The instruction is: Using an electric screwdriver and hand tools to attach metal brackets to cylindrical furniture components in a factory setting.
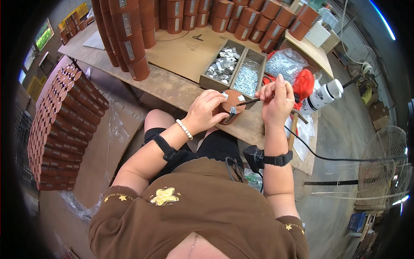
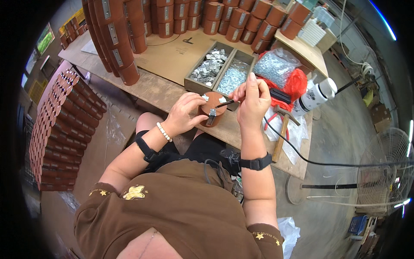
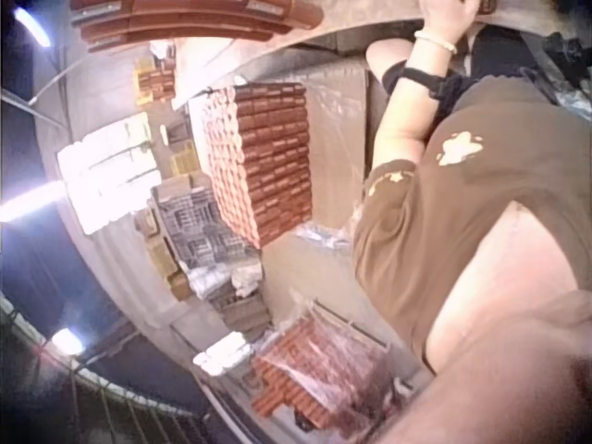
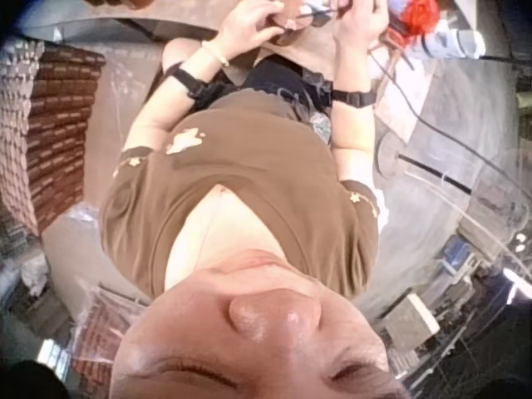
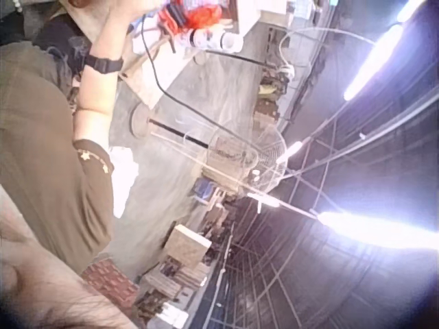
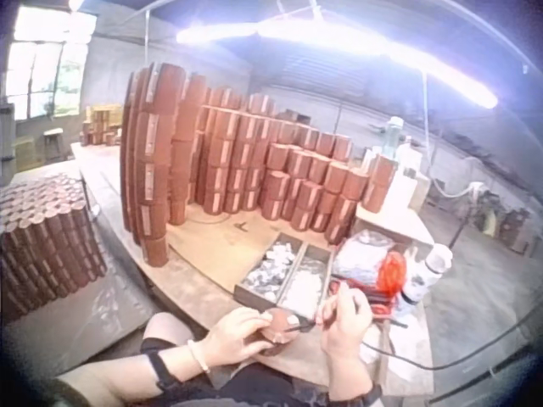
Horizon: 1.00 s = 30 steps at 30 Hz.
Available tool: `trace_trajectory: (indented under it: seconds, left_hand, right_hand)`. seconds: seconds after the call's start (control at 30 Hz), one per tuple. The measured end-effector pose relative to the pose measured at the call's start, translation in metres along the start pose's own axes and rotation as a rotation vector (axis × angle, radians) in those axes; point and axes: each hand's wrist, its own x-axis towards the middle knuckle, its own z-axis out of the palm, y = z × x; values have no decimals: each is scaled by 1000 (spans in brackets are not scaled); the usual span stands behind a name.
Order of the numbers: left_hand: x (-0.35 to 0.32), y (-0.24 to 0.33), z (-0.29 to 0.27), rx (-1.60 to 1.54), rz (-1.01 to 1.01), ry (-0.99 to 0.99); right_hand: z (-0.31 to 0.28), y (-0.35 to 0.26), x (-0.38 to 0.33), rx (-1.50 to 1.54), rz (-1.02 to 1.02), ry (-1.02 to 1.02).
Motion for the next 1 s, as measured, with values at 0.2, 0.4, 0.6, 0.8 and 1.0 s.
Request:
trace_trajectory:
  seconds: [0.2,0.4,0.6,0.8,1.0]
  left_hand:
    - [6,-1,7,-56,29,-45]
    - [9,-4,17,-95,-21,-55]
    - [10,-3,17,-128,-46,-62]
    - [11,-5,18,-115,-54,-63]
    - [11,-6,18,-117,-54,-72]
  right_hand:
    - [-4,9,-2,-68,34,-70]
    - [-10,12,2,-63,71,-125]
    - [-14,10,5,13,83,-211]
    - [-15,8,4,55,82,-235]
    - [-15,7,4,44,88,-288]
